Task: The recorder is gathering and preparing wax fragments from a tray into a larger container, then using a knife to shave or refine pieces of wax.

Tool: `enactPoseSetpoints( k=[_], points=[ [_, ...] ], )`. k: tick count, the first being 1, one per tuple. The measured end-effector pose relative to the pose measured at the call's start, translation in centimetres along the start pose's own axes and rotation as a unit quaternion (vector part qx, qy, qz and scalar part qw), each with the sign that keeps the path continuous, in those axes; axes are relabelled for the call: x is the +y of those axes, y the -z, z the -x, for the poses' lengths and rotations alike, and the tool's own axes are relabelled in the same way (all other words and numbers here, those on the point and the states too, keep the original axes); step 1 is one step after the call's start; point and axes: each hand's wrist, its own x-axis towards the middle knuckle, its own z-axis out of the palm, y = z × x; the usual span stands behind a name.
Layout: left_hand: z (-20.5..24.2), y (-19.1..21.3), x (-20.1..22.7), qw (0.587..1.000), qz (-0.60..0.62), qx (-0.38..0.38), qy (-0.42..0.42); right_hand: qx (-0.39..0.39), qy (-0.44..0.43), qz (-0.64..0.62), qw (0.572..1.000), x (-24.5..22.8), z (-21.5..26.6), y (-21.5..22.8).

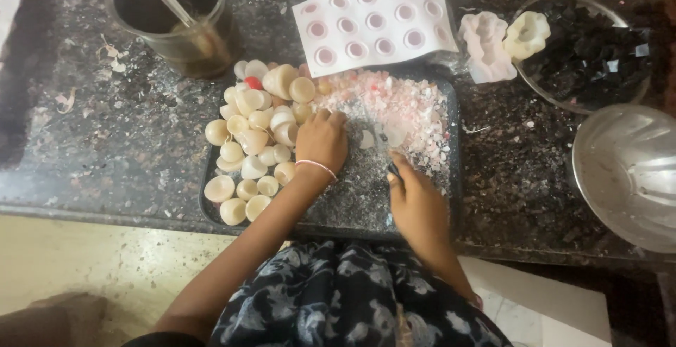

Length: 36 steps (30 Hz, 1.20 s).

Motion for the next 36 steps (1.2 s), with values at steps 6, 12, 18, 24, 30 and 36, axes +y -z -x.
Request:
enactPoseSetpoints(
  k=[6, 12, 18, 24, 30, 36],
  points=[
    [0.0, 2.8, 3.2, 0.997, 0.079, -0.018, 0.001, 0.011, 0.019, 0.034, 0.999, 0.3, -0.4, 0.0],
    [-0.4, 0.7, 1.0, 0.994, 0.056, -0.082, -0.035, 0.016, 0.045, 0.007, 0.999, 0.8, -0.9, 0.2],
    [-0.5, -0.4, -1.4, 0.988, 0.031, -0.149, -0.011, -0.005, 0.087, -0.015, 0.996, 1.8, -1.9, -1.2],
    [-0.3, 1.5, 1.2, 0.998, 0.015, -0.040, -0.035, -0.090, 0.079, 0.043, 0.992, 2.0, -2.6, -0.8],
    [0.5, 0.6, 1.6, 0.999, 0.014, -0.038, -0.002, -0.076, 0.125, 0.021, 0.989, 3.4, -3.1, -1.1],
    [0.1, 0.9, 2.3, 0.999, 0.006, -0.046, 0.028, -0.114, 0.131, 0.075, 0.982, 4.3, -3.5, -1.6]
  ],
)
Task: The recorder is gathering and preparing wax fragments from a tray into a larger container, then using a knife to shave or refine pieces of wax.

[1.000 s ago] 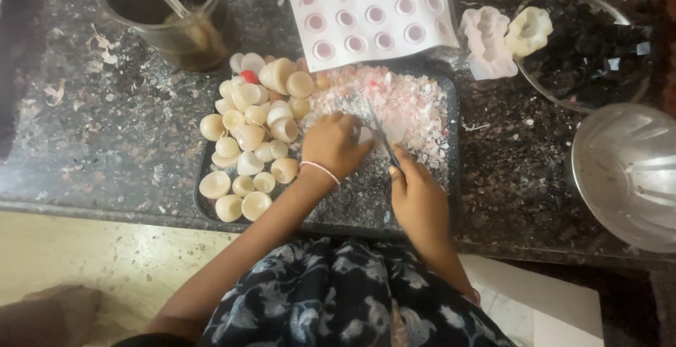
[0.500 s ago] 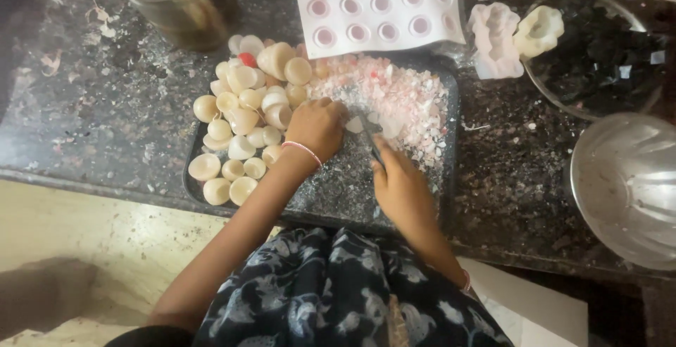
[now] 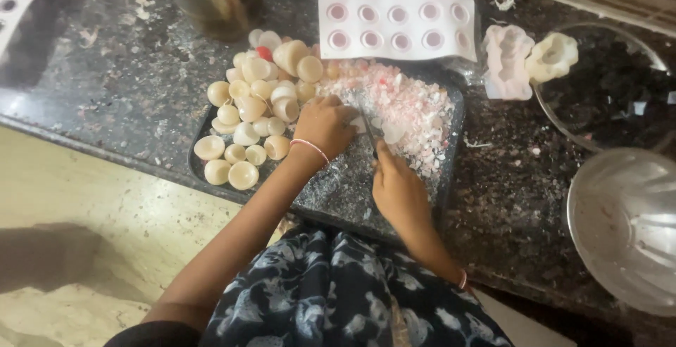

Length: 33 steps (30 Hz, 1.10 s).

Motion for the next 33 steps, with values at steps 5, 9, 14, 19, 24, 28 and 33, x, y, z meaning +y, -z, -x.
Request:
enactPoseSetpoints(
  k=[5, 9, 14, 19, 24, 28, 33],
  points=[
    [-3.8, -0.2, 0.9, 0.993, 0.014, 0.112, -0.043, -0.021, 0.004, 0.011, 1.000, -0.1, -0.1, 0.2],
    [-7.3, -2.0, 1.6, 0.995, -0.027, 0.097, -0.018, -0.002, 0.019, -0.006, 1.000, 0.6, 0.1, -0.4],
    [-9.2, -3.3, 2.4, 0.997, -0.068, 0.028, 0.033, -0.013, 0.009, 0.005, 1.000, 0.1, 0.3, 0.1],
    [-10.9, -5.0, 1.2, 0.991, -0.118, -0.021, 0.066, -0.096, -0.017, 0.051, 0.994, -1.8, -0.5, 1.8],
    [-11.3, -5.1, 2.0, 0.984, -0.149, -0.040, 0.092, -0.126, -0.027, 0.052, 0.990, -1.1, -0.8, 1.0],
    [-10.8, -4.8, 2.0, 0.981, -0.146, -0.065, 0.109, -0.096, -0.003, 0.064, 0.993, -1.2, -0.5, 0.8],
    [-10.8, -5.2, 1.2, 0.990, -0.103, -0.048, 0.082, -0.111, -0.022, 0.075, 0.991, -1.5, -1.0, 0.9]
  ],
)
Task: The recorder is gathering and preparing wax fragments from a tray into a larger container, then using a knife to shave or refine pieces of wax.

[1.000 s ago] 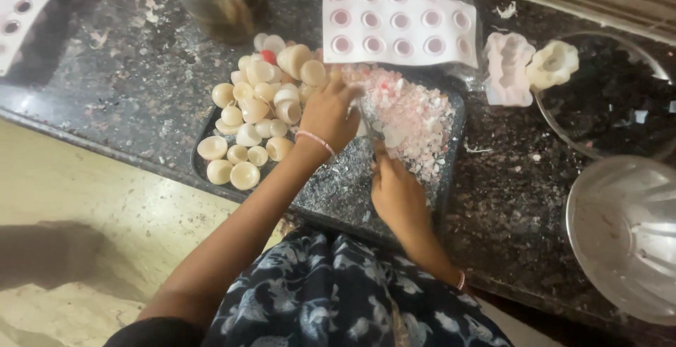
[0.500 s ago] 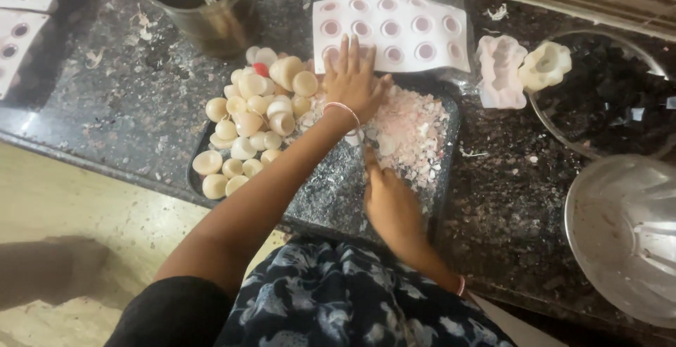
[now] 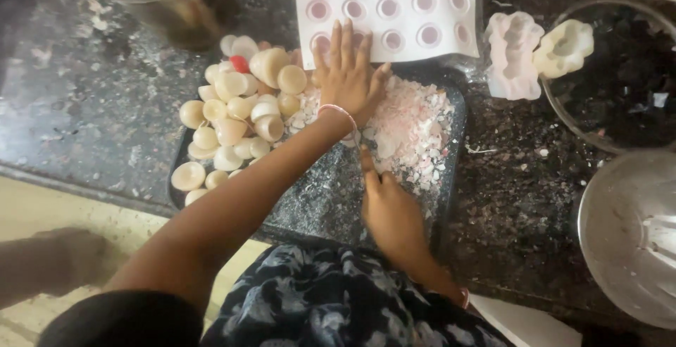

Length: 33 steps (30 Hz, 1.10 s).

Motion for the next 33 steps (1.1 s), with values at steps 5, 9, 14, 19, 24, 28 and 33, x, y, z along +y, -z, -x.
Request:
enactPoseSetpoints(
  k=[5, 9, 14, 19, 24, 28, 33],
  points=[
    [-0.1, -0.3, -0.6, 0.999, 0.031, 0.002, -0.009, -0.014, -0.014, -0.025, 0.999, -0.4, -0.4, 0.4],
    [0.1, -0.5, -0.5, 0.999, 0.043, 0.005, -0.022, -0.033, -0.026, -0.015, 0.999, -0.7, -0.5, 0.5],
    [0.1, -0.7, -0.9, 0.998, 0.054, 0.007, -0.031, -0.078, -0.037, 0.013, 0.996, -0.7, -1.0, 0.3],
    [0.2, -1.0, -1.2, 0.998, 0.043, 0.004, -0.039, -0.110, -0.040, 0.014, 0.993, -0.9, -1.2, 0.2],
    [0.0, -1.4, -1.4, 0.998, 0.035, -0.016, -0.046, -0.157, -0.046, 0.041, 0.986, -1.0, -2.1, 1.7],
    [-0.1, -1.1, -1.9, 0.992, -0.051, -0.058, -0.103, -0.149, -0.029, 0.056, 0.987, -0.4, -2.3, 0.7],
    [-0.7, -0.5, -1.6, 0.993, -0.019, -0.067, -0.090, -0.087, -0.020, 0.013, 0.996, 0.2, -2.1, -0.3]
  ],
)
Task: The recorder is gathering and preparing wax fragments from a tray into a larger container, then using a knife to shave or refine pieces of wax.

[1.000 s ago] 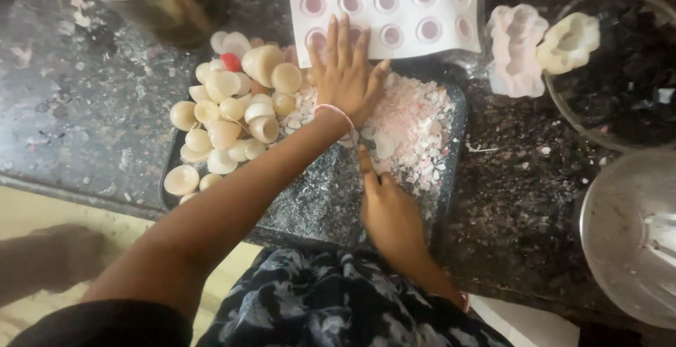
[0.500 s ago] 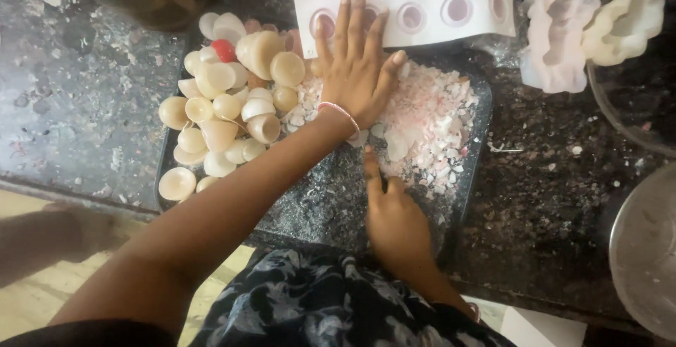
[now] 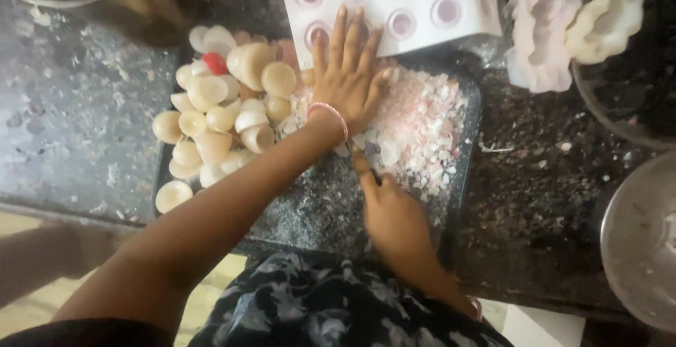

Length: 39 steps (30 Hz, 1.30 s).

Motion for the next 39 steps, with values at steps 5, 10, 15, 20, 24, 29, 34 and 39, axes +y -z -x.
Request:
enactPoseSetpoints(
  k=[5, 10, 15, 20, 24, 29, 34, 39],
  points=[
    [0.2, -1.0, -0.3, 0.999, 0.007, 0.044, -0.004, 0.003, -0.001, -0.016, 1.000, -0.5, 0.3, 1.0],
    [0.4, 0.2, 0.4, 0.999, 0.028, 0.028, 0.001, 0.062, 0.018, -0.041, 0.997, 0.2, 0.6, 0.0],
    [-0.5, 1.3, 0.5, 1.000, 0.025, 0.012, -0.002, 0.113, 0.033, -0.085, 0.989, 1.6, 0.9, -1.3],
    [1.2, 4.9, -0.1, 0.975, 0.205, -0.081, 0.028, 0.113, -0.005, -0.191, 0.975, 3.0, 4.0, 0.0],
    [5.7, 3.4, 2.6, 0.990, 0.087, 0.020, -0.109, 0.214, -0.045, -0.253, 0.942, 6.7, 5.6, -0.8],
    [8.9, 1.0, 5.5, 0.981, -0.052, 0.067, -0.175, 0.293, -0.060, -0.269, 0.915, 6.4, 6.6, 0.5],
    [11.0, -0.7, 5.0, 0.984, -0.041, 0.114, -0.134, 0.238, -0.108, -0.369, 0.892, 5.5, 6.6, 0.1],
    [14.7, 3.7, 3.0, 0.972, 0.113, 0.196, -0.061, 0.200, -0.135, -0.332, 0.912, 1.7, 7.3, 0.7]
  ],
)
